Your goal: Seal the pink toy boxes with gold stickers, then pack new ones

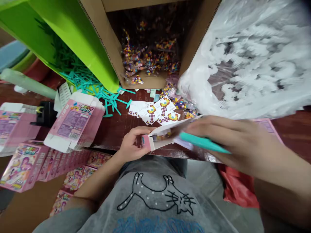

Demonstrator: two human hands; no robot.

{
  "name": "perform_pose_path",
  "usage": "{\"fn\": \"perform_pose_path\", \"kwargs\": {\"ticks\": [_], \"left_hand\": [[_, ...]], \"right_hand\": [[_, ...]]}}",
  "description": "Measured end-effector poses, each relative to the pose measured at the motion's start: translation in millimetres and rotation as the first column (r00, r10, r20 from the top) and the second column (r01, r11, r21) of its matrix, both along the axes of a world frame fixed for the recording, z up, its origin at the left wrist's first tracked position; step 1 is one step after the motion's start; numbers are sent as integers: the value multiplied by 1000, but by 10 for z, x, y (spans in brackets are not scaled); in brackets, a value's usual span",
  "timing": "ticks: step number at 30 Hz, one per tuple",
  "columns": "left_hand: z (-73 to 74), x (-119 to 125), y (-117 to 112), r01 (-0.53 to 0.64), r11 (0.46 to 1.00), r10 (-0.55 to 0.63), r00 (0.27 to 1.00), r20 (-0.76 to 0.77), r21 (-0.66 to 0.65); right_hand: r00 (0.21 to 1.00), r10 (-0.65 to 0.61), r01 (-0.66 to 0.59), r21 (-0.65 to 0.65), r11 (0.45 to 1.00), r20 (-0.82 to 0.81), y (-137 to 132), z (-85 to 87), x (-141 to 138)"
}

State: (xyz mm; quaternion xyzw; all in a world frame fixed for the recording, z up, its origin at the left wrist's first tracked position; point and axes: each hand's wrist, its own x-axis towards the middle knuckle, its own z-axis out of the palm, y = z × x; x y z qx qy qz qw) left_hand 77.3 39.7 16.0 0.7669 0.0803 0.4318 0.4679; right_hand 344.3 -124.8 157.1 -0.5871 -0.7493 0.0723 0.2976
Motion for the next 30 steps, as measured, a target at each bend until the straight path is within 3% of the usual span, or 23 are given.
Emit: {"fn": "perform_pose_path", "kwargs": {"ticks": [2, 4, 7, 11, 13, 15, 17, 20, 23, 26, 30], "left_hand": [[-52, 33, -80, -83, 995, 81, 996, -25, -59], [-101, 45, -147, -136, 983, 128, 989, -70, -124], [-170, 36, -199, -112, 969, 88, 990, -115, -221], [-222, 26, -183, -56, 953, 32, 996, -85, -297], [-218, 26, -138, -46, 953, 29, 998, -63, -300], [-206, 19, -72, -57, 955, 48, 998, -38, -291], [-211, -2, 6, -65, 960, 67, 998, -5, -274], [-275, -70, 102, -67, 974, 70, 998, 4, -216], [-356, -168, 135, -28, 974, -3, 991, -133, -226], [-395, -233, 133, 14, 937, -110, 960, -258, -348], [-428, -194, 137, -129, 896, 19, 968, -252, -426]], "right_hand": [[993, 89, -87, -33, 996, 83, 210, 44, -155], [993, 66, -63, -30, 998, 96, 392, 17, -244], [987, 113, -104, -82, 991, 112, 582, -36, -318], [936, 335, -305, -224, 926, 108, 740, -52, -397], [927, 371, -361, -138, 922, 56, 758, -75, -397], [964, 266, -266, 36, 963, 2, 721, -165, -354], [991, 71, -52, 164, 985, -111, 646, -362, -290], [931, -110, 162, 122, 979, -349, 496, -825, -232], [864, -152, 157, -30, 987, -480, 316, -1281, -275], [799, -174, 107, -149, 983, -575, 171, -1565, -381], [740, -229, 179, -143, 973, -633, 151, -1773, -508]]}}
